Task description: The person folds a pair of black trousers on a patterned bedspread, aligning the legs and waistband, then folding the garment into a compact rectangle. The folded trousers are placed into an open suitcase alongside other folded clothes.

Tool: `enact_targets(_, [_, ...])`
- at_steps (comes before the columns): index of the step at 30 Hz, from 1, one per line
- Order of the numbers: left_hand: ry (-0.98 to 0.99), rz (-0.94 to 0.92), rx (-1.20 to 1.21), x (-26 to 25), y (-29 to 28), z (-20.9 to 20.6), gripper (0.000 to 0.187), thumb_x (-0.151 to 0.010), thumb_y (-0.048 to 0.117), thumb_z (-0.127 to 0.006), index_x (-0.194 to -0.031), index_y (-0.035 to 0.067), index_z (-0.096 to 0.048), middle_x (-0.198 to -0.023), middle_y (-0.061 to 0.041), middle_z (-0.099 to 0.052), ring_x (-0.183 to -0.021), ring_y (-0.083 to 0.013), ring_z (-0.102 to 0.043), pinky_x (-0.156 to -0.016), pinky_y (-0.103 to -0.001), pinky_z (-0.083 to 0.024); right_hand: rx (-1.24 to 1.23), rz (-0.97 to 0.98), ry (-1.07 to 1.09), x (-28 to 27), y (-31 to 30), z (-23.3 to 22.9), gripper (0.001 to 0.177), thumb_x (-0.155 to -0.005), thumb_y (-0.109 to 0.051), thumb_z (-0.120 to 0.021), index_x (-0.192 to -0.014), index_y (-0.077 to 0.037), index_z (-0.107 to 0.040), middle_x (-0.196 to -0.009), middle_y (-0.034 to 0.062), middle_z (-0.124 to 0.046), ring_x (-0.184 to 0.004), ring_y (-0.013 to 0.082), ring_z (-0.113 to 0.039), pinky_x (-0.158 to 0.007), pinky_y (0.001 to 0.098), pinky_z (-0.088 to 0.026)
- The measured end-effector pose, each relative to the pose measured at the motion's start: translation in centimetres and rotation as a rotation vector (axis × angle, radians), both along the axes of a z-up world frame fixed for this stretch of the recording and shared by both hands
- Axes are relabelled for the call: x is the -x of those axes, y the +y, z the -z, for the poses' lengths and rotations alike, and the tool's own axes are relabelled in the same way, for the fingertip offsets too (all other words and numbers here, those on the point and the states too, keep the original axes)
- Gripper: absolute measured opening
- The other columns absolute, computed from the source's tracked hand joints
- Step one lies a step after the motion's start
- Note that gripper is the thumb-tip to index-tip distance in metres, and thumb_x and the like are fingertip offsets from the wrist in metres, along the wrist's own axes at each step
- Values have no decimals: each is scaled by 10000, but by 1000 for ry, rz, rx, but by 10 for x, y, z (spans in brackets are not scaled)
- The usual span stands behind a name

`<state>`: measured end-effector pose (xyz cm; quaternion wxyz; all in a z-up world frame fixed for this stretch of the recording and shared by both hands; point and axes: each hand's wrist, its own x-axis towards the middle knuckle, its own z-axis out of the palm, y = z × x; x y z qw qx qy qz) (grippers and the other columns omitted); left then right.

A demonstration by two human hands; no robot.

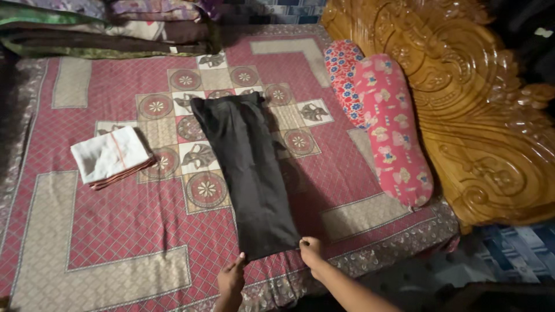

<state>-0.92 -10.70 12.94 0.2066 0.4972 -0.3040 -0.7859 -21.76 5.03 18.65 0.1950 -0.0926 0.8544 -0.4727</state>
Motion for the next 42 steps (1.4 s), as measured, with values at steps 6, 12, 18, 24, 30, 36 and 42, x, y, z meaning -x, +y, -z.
enact_targets(6, [-73,-13,74,-4,-2,1,364,-813,302,-856,-1002,-7,-821,-615,23,-540,-489,-81,-387,-468,-284,-281,29,-18,-9,-1,3,3,250,-924,-203,-684,-1072,-11,-745,-954,67,-776,-889,133,-701,-803,308,-542])
enact_targets(12, [-60,35,151,-13,3,2,312,-842,237,-823,-1008,-26,-792,-796,-21,-709,-700,-105,-579,-657,-257,-419,65,-24,-141,-1,9,7,211,-936,-155,-659,-1097,-26,-700,-935,70,-761,-803,172,-736,-764,330,-570])
enact_targets(18, [85,0,203,-9,26,7,232,-840,174,-798,-972,-5,-733,-908,-95,-766,-825,-143,-683,-763,-279,-494,-61,-61,161,9,37,5,459,-815,-88,-792,-1233,-153,-615,-999,61,-667,-890,161,-628,-768,361,-535])
enact_targets(24, [-334,311,18,-21,40,14,365,-845,318,-841,-995,21,-693,-771,-108,-568,-604,-224,-481,-557,-404,-366,-267,-99,-311,14,64,9,482,-912,-200,-715,-1350,-228,-515,-882,82,-707,-664,144,-569,-555,328,-453])
enact_targets(30, [-299,410,207,-49,51,22,428,-806,393,-820,-893,-22,-765,-701,-101,-685,-603,-174,-612,-566,-368,-485,-149,-318,-529,10,99,17,359,-946,-225,-713,-1259,-94,-596,-882,54,-761,-582,82,-551,-484,254,-417])
enact_targets(36, [-477,493,233,-67,66,24,525,-816,509,-773,-884,-11,-805,-695,-121,-702,-604,-196,-614,-591,-371,-482,-217,-606,-523,11,117,28,227,-970,-249,-660,-950,-31,-718,-860,18,-796,-581,77,-537,-485,252,-414])
enact_targets(42, [-558,372,303,-59,102,20,516,-802,499,-796,-888,-9,-805,-703,-83,-746,-634,-146,-641,-618,-338,-513,-241,-621,-561,34,131,31,173,-947,-261,-688,-971,-97,-737,-899,0,-799,-621,78,-533,-579,259,-472])
